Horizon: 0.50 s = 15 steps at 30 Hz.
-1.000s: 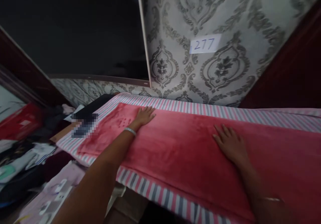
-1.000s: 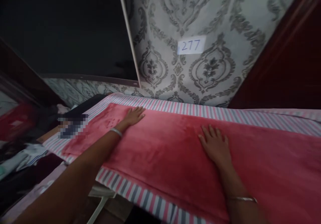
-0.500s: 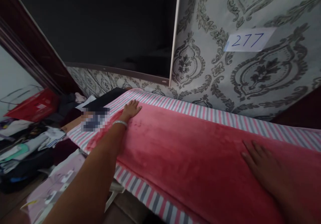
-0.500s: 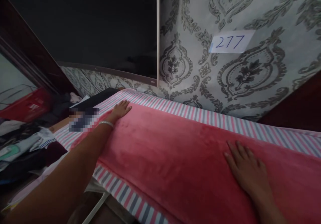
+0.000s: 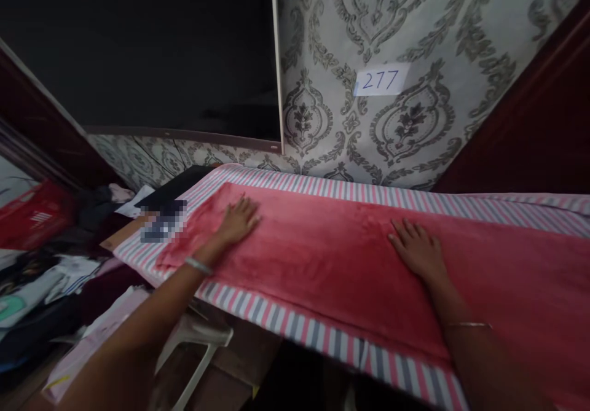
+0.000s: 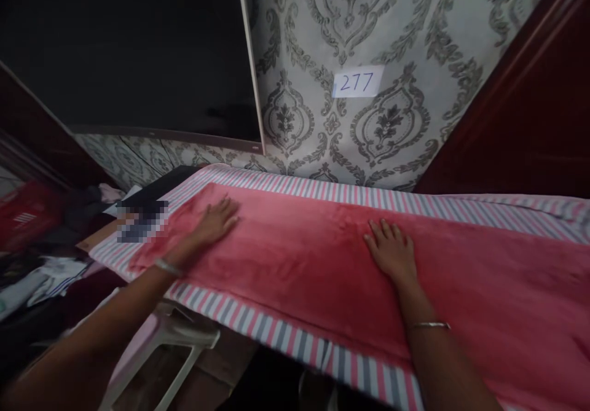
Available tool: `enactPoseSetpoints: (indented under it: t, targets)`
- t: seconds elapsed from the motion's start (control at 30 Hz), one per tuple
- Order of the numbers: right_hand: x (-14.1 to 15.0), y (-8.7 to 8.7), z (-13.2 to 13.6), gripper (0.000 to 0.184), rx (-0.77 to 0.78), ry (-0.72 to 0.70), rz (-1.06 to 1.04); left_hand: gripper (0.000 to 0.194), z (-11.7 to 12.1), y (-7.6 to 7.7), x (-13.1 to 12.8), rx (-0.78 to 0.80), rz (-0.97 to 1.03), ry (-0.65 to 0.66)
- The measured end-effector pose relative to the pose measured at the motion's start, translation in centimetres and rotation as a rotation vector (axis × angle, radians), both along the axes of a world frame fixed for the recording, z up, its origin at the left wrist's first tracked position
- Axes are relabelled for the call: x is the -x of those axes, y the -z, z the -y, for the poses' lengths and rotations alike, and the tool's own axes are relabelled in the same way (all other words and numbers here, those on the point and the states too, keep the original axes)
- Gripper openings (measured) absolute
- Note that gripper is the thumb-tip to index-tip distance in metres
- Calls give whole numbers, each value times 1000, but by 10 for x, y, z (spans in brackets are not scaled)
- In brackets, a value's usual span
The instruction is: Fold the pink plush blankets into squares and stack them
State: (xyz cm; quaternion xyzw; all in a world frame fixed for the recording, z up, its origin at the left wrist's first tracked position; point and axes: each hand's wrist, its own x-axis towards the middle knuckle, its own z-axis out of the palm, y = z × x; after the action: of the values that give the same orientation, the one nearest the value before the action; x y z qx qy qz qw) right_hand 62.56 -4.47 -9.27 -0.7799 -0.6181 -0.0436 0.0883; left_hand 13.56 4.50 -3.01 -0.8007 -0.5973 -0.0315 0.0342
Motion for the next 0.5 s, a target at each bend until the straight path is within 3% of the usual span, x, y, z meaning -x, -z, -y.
enactPoseSetpoints:
  t: [0.1,0.2,0.33,0.5]
  targets:
    - [2,-2,2,62,6,-4,-13,60,65,25,-11,-9,54,159]
    - [-2,-1,1,62,-20,-22,-10,60,103,36,-16,1,48,93]
    - [-17,8,-4,61,-65,-74,-16,63,108,25,-2,35,24,-155]
    - [-35,25,14,65,-203,-218,-36,64,110,17,45,-5,37,-346]
